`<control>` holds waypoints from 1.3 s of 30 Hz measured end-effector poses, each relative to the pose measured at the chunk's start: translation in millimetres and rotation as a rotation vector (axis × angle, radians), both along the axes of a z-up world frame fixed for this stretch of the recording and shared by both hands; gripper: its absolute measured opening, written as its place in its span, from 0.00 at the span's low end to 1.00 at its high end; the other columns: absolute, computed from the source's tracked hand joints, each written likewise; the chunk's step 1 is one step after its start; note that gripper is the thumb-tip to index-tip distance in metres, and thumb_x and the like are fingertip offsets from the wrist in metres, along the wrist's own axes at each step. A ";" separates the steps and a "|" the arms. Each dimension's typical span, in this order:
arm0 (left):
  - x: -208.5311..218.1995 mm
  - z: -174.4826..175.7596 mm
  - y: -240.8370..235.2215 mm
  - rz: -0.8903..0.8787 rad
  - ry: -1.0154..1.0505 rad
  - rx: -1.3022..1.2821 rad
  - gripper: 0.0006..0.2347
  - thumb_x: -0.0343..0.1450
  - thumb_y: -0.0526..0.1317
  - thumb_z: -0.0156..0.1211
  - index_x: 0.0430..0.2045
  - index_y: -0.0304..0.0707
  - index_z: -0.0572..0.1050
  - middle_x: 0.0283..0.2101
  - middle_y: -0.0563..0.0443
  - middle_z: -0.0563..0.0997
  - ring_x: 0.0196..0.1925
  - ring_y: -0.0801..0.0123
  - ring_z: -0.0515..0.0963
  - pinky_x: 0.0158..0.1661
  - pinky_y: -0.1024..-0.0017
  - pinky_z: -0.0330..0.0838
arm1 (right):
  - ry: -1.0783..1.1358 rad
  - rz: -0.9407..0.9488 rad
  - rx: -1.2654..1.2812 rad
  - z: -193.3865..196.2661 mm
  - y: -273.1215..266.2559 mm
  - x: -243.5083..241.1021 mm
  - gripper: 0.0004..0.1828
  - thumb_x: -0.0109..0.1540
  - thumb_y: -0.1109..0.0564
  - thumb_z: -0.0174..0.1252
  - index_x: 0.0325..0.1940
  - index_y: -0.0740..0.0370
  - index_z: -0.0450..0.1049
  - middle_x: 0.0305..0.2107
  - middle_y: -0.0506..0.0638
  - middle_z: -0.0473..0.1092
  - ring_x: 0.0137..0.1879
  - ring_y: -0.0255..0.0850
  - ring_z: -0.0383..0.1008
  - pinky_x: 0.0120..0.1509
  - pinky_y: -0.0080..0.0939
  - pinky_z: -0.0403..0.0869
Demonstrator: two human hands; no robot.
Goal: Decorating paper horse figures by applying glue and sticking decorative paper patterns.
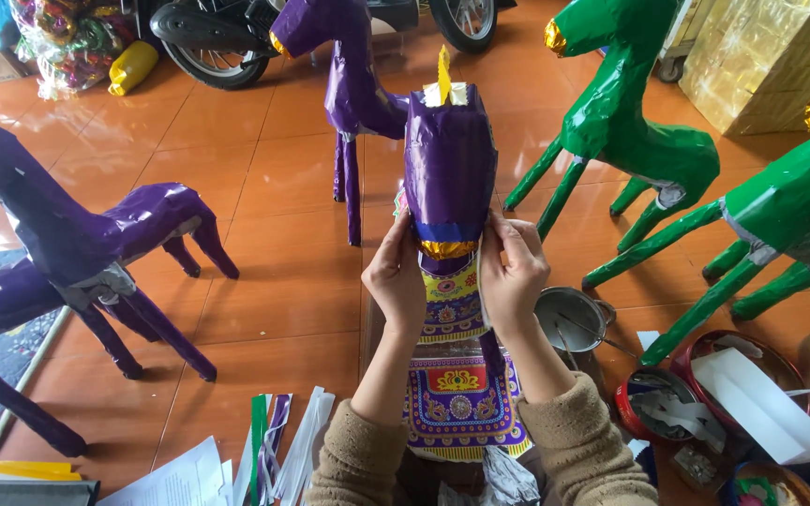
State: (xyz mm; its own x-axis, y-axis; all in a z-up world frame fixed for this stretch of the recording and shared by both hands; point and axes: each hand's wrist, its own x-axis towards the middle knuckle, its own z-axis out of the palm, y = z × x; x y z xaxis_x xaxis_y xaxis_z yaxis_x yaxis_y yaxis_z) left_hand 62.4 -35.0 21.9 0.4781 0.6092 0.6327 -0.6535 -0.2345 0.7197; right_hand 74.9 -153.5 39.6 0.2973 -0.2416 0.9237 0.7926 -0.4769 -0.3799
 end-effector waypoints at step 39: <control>-11.4 -14.3 12.3 -0.160 -0.041 0.401 0.17 0.78 0.28 0.37 0.62 0.29 0.64 0.66 0.33 0.64 0.69 0.46 0.62 0.66 0.55 0.60 | 0.125 0.300 -0.069 3.1 -11.4 -16.4 0.15 0.66 0.73 0.46 0.53 0.70 0.74 0.49 0.62 0.71 0.57 0.55 0.73 0.57 0.49 0.75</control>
State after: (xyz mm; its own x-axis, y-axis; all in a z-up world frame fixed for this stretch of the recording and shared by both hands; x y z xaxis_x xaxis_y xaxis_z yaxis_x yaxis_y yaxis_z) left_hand 51.0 -22.7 7.5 0.5162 0.2319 0.8245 -0.7302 -0.3840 0.5652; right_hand 58.5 -165.0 42.6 0.4576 -0.0644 0.8868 0.8511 -0.2570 -0.4578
